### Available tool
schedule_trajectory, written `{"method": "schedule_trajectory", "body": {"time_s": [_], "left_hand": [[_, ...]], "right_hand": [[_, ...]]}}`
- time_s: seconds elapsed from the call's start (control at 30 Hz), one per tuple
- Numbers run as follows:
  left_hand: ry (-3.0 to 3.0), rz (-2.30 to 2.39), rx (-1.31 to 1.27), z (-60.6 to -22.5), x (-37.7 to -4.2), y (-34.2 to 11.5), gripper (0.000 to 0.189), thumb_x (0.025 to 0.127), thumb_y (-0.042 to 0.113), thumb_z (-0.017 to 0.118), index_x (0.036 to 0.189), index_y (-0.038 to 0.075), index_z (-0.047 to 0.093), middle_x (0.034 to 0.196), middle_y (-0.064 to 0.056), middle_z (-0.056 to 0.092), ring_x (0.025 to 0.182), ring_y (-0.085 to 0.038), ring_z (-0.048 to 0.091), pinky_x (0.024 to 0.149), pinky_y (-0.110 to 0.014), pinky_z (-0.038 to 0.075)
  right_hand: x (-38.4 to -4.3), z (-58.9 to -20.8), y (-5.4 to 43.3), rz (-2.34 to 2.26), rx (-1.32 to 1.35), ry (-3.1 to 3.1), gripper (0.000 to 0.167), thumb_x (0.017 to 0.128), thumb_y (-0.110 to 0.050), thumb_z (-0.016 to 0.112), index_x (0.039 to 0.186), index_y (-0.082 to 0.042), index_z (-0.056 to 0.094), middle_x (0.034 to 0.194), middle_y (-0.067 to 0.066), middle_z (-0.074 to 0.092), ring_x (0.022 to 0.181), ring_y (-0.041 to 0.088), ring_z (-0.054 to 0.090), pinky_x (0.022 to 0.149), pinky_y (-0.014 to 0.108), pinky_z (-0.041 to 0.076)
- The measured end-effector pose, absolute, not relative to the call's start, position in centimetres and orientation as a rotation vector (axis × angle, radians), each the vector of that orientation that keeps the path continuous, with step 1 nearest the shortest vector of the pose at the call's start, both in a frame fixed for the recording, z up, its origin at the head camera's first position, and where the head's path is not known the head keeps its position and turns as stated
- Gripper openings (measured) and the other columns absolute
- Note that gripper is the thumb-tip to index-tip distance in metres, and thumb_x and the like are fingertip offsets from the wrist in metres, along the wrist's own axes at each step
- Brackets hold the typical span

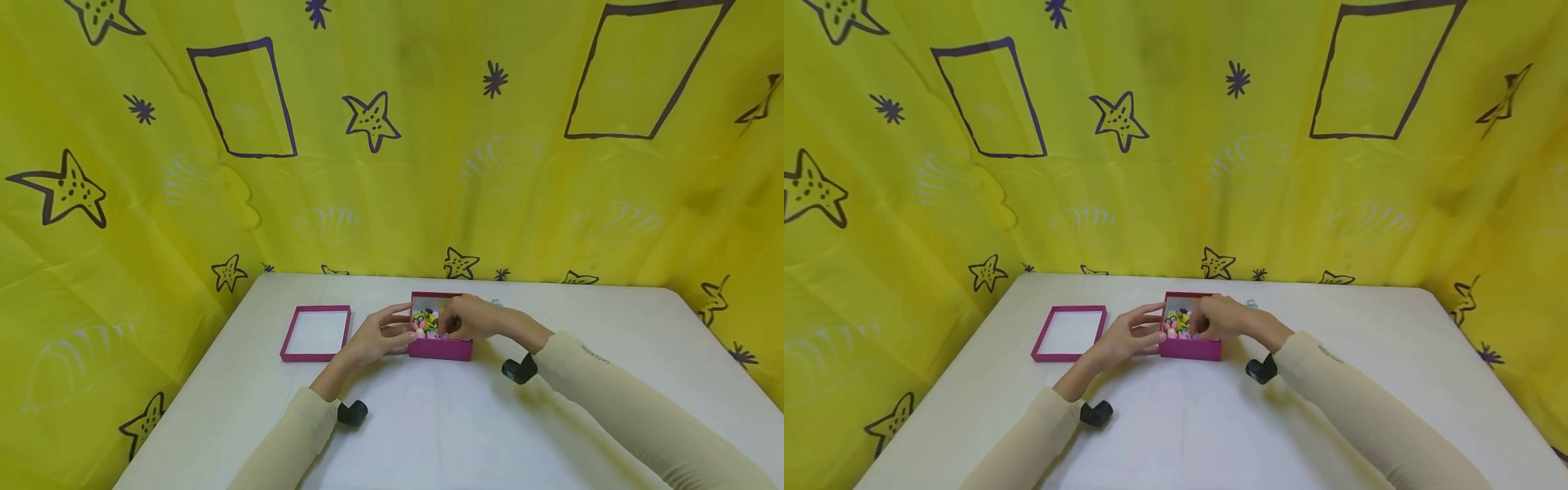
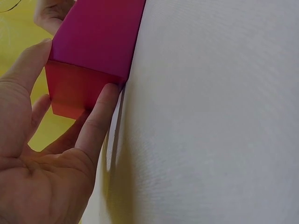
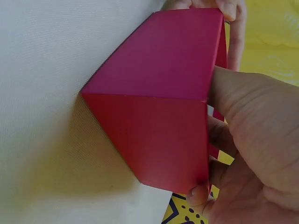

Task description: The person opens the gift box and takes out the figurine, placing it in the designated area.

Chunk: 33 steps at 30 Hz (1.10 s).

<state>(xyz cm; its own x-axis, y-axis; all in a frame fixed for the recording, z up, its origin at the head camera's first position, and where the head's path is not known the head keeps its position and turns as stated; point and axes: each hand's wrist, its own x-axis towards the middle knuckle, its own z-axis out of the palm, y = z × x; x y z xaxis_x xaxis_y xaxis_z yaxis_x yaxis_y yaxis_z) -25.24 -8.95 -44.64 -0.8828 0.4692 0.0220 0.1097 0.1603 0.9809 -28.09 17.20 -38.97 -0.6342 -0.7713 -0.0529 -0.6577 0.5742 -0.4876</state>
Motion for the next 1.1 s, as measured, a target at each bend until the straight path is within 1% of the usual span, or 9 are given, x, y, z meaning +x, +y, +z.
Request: {"method": "schedule_trajectory", "body": {"time_s": [0.23,0.47,0.67,0.8,0.9,1.1], "left_hand": [[2.158,1.774,0.543,-44.7,-25.1,-9.0,0.067,0.097,0.017,0.074,0.157,0.017,0.044,0.143,-0.015,0.058,0.130,-0.034,0.059,0.094,-0.039,0.059],[2.164,1.775,0.534,-44.8,-25.1,-9.0,0.068,0.096,0.017,0.075,0.157,0.018,0.045,0.145,-0.015,0.056,0.129,-0.033,0.060,0.093,-0.038,0.059],[2.160,1.780,0.517,-44.8,-25.2,-9.0,0.067,0.096,0.019,0.075,0.156,0.019,0.045,0.145,-0.017,0.055,0.129,-0.034,0.059,0.092,-0.039,0.059],[2.166,1.773,0.513,-44.7,-25.2,-9.1,0.068,0.096,0.020,0.076,0.156,0.021,0.046,0.145,-0.016,0.055,0.129,-0.033,0.059,0.093,-0.038,0.059],[2.160,1.779,0.516,-44.7,-25.1,-9.1,0.067,0.096,0.019,0.075,0.156,0.020,0.046,0.145,-0.017,0.055,0.129,-0.033,0.059,0.092,-0.038,0.059],[2.152,1.790,0.530,-44.7,-25.1,-9.0,0.067,0.096,0.017,0.075,0.156,0.018,0.046,0.145,-0.016,0.056,0.129,-0.034,0.059,0.091,-0.038,0.060]], "right_hand": [[-28.0,-38.5,17.6,-0.707,-1.157,2.542,0.003,0.092,-0.009,0.076,0.092,-0.010,0.078,0.083,-0.010,0.067,0.075,0.008,0.058,0.068,0.022,0.054],[-28.0,-38.5,17.9,-0.770,-1.157,2.561,0.004,0.092,-0.008,0.076,0.092,-0.013,0.076,0.084,-0.009,0.068,0.076,0.010,0.060,0.067,0.023,0.054],[-28.1,-38.3,18.1,-0.835,-1.158,2.571,0.005,0.092,-0.007,0.076,0.093,-0.012,0.076,0.085,-0.007,0.070,0.077,0.013,0.062,0.064,0.024,0.055],[-28.1,-38.0,18.0,-0.863,-1.132,2.569,0.005,0.091,-0.006,0.077,0.093,-0.011,0.075,0.085,-0.008,0.069,0.078,0.016,0.062,0.064,0.025,0.056],[-28.1,-38.0,18.1,-0.884,-1.116,2.572,0.006,0.091,-0.007,0.078,0.094,-0.012,0.076,0.085,-0.009,0.069,0.079,0.017,0.063,0.066,0.025,0.056],[-27.9,-38.0,18.5,-0.935,-1.143,2.599,0.006,0.092,-0.010,0.078,0.095,-0.014,0.076,0.086,-0.010,0.069,0.079,0.014,0.061,0.066,0.026,0.052]]}}
